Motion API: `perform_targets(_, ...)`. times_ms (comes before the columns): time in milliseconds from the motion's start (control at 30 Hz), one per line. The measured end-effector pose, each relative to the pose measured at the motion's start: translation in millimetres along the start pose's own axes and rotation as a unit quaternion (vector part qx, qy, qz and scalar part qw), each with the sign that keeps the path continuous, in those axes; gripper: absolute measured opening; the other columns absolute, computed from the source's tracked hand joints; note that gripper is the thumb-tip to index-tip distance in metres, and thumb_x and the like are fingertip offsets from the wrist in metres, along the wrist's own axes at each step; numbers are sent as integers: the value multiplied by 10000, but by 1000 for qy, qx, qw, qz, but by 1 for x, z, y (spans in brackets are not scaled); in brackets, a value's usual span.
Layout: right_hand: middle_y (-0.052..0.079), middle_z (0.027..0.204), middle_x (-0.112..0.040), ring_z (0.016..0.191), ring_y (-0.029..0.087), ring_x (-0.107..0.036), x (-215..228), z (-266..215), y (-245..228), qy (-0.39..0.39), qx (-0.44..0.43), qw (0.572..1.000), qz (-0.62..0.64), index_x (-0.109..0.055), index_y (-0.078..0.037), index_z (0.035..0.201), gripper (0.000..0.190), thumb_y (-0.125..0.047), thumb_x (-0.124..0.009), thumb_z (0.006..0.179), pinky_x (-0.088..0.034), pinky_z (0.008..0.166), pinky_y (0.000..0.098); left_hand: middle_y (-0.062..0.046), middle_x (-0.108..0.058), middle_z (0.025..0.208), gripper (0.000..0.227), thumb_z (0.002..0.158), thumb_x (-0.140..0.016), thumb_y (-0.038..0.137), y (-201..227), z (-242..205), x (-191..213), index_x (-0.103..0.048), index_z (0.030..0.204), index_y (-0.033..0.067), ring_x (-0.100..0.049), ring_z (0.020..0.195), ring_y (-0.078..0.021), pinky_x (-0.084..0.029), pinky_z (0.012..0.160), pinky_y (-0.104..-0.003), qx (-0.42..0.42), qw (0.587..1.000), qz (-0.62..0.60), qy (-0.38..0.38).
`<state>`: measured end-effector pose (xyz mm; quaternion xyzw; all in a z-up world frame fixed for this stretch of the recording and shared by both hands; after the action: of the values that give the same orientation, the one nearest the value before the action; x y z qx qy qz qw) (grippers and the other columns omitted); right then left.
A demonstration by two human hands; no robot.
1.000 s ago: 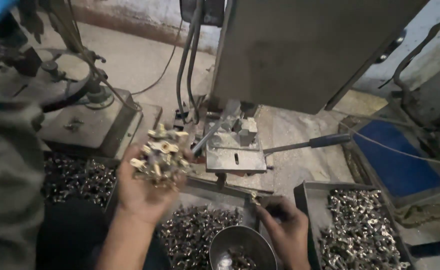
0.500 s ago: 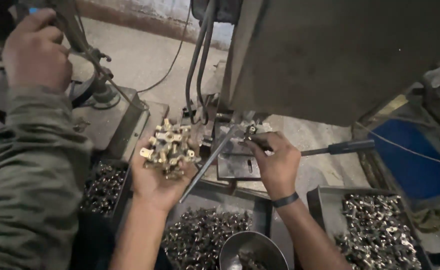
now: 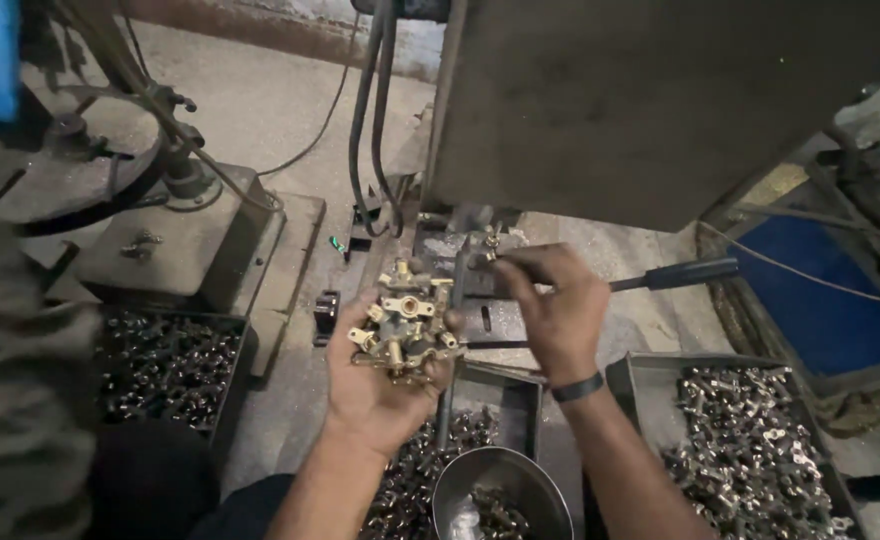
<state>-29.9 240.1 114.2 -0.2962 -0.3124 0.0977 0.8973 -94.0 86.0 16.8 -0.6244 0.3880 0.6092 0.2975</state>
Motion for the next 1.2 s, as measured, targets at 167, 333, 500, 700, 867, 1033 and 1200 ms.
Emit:
perform_targets(167, 60, 978, -739, 853, 119, -680, 77, 3, 39, 186, 28, 980, -63, -726, 27, 1058, 140, -45, -814, 977, -563, 797, 290, -81, -718, 1050, 414, 936, -574, 453, 4, -6, -6, -677, 1193, 146, -701, 999, -274, -594, 598, -319, -50, 998, -29, -6)
perform_targets(333, 62, 926, -711, 816, 154, -659, 136, 19, 84, 242, 62, 959, -134, -686, 26, 1024, 97, -21, -763, 987, -533, 767, 270, -82, -711, 1086, 424, 952, -577, 448, 0, -7, -1, -661, 1225, 135, -685, 1042, -274, -589, 617, -319, -75, 995, -47, -38)
perform_targets(500, 87, 928, -667, 876, 194, -606, 141, 10, 216, 144, 40, 962, -231, -686, 43, 1056, 137, -82, -688, 1111, -478, 754, 292, -89, -706, 1104, 446, 967, -584, 454, 4, -9, -2, -655, 1277, 142, -671, 1049, -276, -591, 614, -318, -106, 992, -39, -49)
perform_targets(700, 46, 1038, -747, 851, 162, -683, 124, -29, 315, 95, -326, 934, 109, -690, -55, 1185, 330, -334, -535, 1103, -548, 653, 355, -105, -698, 1132, 431, 976, -591, 438, 6, -12, -8, -631, 1300, 157, -668, 1070, -298, -606, 625, -325, -120, 988, -57, -76)
perform_targets(867, 46, 1079, -734, 881, 164, -704, 112, -48, 351, 74, -396, 901, 163, -683, -123, 1180, 335, -382, -496, 1078, -586, 688, 364, -102, -660, 1245, 459, 983, -616, 412, 3, -12, -15, -603, 1370, 165, -601, 1171, -302, -614, 699, -350, -102, 984, -73, -125)
perform_targets(1033, 40, 1018, -638, 873, 189, -673, 98, -80, 391, 85, -453, 864, 201, -691, -147, 1214, 319, -383, -533, 1068, -603, 702, 417, -103, -652, 1261, 488, 966, -624, 394, 3, -13, -20, -590, 1401, 174, -589, 1188, -324, -620, 712, -372, -101, 979, -95, -149)
perform_targets(1200, 55, 992, -600, 848, 211, -650, 96, -89, 389, 90, -467, 857, 199, -699, -176, 1240, 304, -387, -557, 1074, -605, 702, 428, -107, -652, 1261, 503, 994, -624, 380, 4, -13, -21, -579, 1420, 116, -585, 1201, -328, -622, 724, -383, -90, 978, -98, -160)
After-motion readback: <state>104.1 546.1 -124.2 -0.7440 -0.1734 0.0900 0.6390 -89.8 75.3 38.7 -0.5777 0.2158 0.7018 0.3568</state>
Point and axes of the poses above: each hand's wrist, its own z-axis towards the middle knuckle, its own x-axis out of the back of the hand, y = z × x, the point moved 9 cm from there along z, towards the middle knuckle
